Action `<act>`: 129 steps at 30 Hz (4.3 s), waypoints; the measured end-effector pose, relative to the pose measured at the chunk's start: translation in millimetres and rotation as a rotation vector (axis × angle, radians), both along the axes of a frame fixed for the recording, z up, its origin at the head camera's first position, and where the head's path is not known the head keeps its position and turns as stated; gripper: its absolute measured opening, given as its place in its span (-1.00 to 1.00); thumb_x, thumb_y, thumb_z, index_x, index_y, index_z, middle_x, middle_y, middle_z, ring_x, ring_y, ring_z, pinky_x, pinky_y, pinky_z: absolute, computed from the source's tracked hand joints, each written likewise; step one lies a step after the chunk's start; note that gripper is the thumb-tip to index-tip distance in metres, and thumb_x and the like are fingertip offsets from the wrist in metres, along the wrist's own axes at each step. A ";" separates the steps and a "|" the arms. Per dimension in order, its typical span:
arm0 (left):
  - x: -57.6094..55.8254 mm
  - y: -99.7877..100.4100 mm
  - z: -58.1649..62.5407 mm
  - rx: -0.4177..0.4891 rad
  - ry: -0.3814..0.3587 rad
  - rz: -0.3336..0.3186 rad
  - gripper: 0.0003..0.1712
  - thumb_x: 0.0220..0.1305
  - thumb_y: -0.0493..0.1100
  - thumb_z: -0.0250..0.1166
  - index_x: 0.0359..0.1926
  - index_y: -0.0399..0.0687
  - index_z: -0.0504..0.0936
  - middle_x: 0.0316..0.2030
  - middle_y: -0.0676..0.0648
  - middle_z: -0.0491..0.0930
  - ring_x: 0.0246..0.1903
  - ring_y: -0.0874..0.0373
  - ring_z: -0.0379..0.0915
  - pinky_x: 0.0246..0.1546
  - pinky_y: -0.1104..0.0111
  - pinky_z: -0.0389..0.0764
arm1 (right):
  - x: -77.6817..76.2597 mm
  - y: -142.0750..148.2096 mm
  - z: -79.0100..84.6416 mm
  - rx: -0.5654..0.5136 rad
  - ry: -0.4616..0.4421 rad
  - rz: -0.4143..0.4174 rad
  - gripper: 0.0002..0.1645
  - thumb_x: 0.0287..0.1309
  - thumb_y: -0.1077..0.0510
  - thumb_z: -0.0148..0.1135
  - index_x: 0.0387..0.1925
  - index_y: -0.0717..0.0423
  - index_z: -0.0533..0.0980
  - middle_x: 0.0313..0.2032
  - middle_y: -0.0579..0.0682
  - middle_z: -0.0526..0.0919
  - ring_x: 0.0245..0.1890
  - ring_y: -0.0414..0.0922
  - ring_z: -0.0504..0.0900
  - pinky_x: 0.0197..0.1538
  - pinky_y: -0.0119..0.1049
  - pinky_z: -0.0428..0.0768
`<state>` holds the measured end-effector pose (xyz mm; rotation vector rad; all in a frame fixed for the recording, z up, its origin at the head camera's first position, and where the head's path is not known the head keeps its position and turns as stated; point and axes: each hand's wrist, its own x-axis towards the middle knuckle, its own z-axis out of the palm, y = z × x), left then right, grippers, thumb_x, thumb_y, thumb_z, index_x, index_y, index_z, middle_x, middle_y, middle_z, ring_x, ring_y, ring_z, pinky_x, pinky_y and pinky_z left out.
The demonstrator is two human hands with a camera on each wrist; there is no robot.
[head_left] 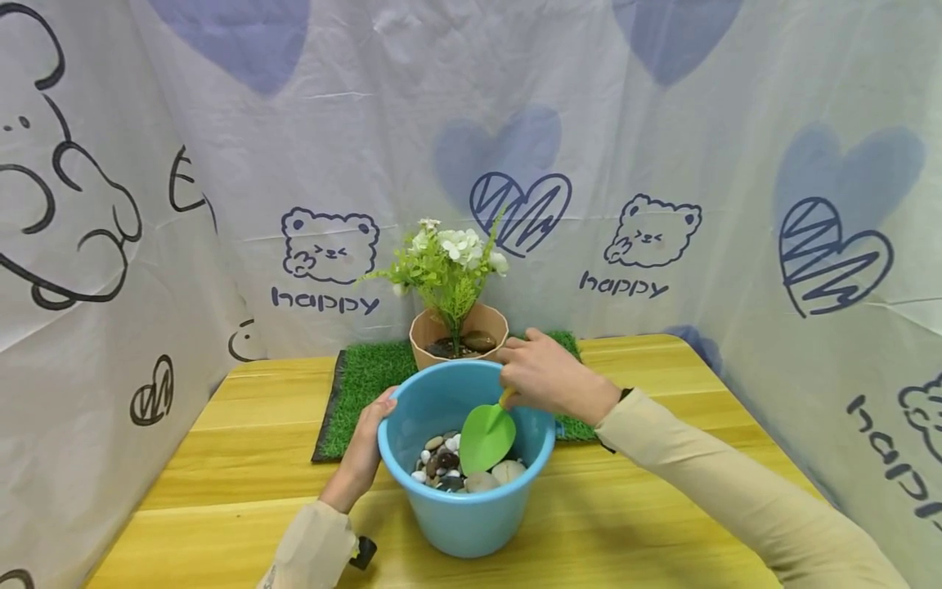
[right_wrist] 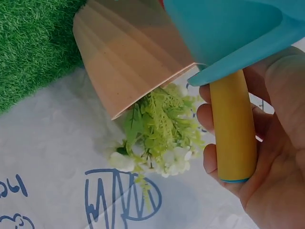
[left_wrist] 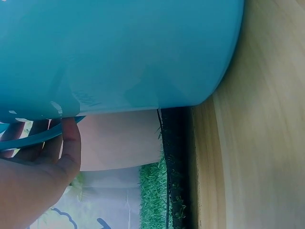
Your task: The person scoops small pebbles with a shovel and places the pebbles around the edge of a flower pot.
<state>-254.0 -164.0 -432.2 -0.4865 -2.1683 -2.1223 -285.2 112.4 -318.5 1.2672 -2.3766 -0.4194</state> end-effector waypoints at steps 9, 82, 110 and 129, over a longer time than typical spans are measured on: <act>0.4 0.2 0.2 -0.003 -0.002 -0.010 -0.42 0.41 -0.03 -0.22 0.21 -0.29 0.46 0.12 -0.36 0.49 0.06 -0.14 0.48 0.05 0.16 0.50 | -3.6 0.6 4.7 0.027 -0.037 -0.004 -0.76 -0.09 -0.23 0.43 -0.49 -0.22 0.72 -0.35 -0.23 0.64 -0.29 -0.19 0.55 -0.29 -0.26 0.31; -0.8 -1.5 -3.5 -0.010 0.013 -0.007 -0.41 0.41 -0.01 -0.24 0.21 -0.27 0.46 0.13 -0.32 0.49 0.07 -0.10 0.47 0.07 0.16 0.49 | -1.7 -12.4 15.6 0.015 0.016 -0.132 -0.64 -0.22 -0.29 0.50 -0.56 -0.17 0.65 -0.41 -0.23 0.66 -0.41 -0.17 0.44 -0.36 -0.30 0.21; -0.6 -1.7 -3.4 -0.015 -0.006 0.011 -0.41 0.41 0.01 -0.22 0.23 -0.21 0.47 0.14 -0.30 0.51 0.07 -0.12 0.48 0.05 0.13 0.50 | -6.9 -44.8 -12.6 -0.027 -0.374 -0.096 -0.36 -0.07 -0.31 0.43 -0.92 -0.17 0.31 -0.85 -0.28 0.18 -0.74 -0.29 0.12 -0.64 -0.40 0.11; 0.0 -2.2 -2.9 -0.004 -0.006 -0.007 -0.41 0.41 0.00 -0.24 0.22 -0.20 0.47 0.12 -0.31 0.51 0.02 -0.01 0.52 0.02 0.23 0.53 | -8.7 -33.3 -9.4 -0.131 -0.474 -0.016 -0.66 -0.01 -0.30 0.39 -0.64 -0.23 0.69 -0.63 -0.31 0.64 -0.65 -0.34 0.46 -0.60 -0.39 0.33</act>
